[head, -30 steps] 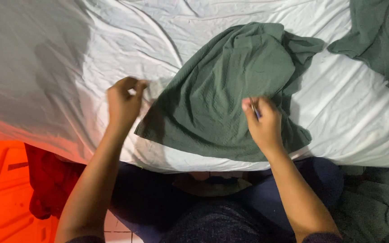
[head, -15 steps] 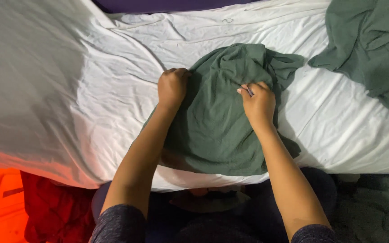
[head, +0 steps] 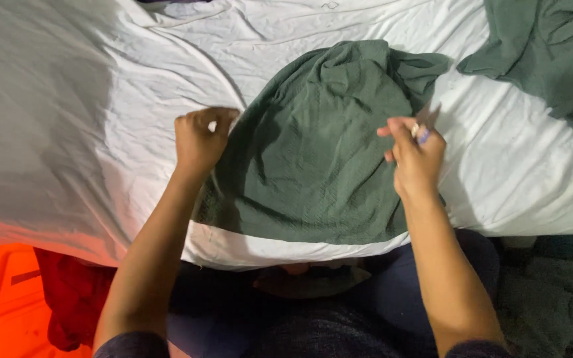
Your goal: Trimming loose threads and imperfections from a green garment using small snips.
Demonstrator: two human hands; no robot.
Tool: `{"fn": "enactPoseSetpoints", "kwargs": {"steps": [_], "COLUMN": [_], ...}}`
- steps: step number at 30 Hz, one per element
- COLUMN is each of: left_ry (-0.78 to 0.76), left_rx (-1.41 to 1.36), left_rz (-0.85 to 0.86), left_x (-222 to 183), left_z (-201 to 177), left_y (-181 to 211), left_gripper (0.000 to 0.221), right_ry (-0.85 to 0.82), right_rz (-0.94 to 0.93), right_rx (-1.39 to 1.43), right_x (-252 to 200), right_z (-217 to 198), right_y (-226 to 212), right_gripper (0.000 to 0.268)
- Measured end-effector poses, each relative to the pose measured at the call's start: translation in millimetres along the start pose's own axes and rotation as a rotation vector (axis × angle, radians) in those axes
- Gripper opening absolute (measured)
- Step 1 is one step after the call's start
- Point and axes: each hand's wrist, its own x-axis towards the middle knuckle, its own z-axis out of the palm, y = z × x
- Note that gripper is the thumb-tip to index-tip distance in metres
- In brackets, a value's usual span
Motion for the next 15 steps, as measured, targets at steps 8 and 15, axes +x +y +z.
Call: {"fn": "enactPoseSetpoints", "kwargs": {"steps": [8, 15], "left_ry": [-0.487, -1.328], "left_rx": [-0.415, -0.289], "left_rz": [0.062, -0.305], "left_x": [-70.2, -60.9], "left_z": [-95.7, -105.5], "left_y": [113.2, 110.4], "left_gripper": [0.019, 0.035], "right_ry": [-0.410, -0.982], "right_rz": [0.065, -0.069], "right_rx": [-0.431, -0.423], "right_x": [-107.0, -96.7], "right_z": [-43.9, -64.5], "right_y": [-32.6, -17.9], "right_gripper": [0.014, 0.027]}}
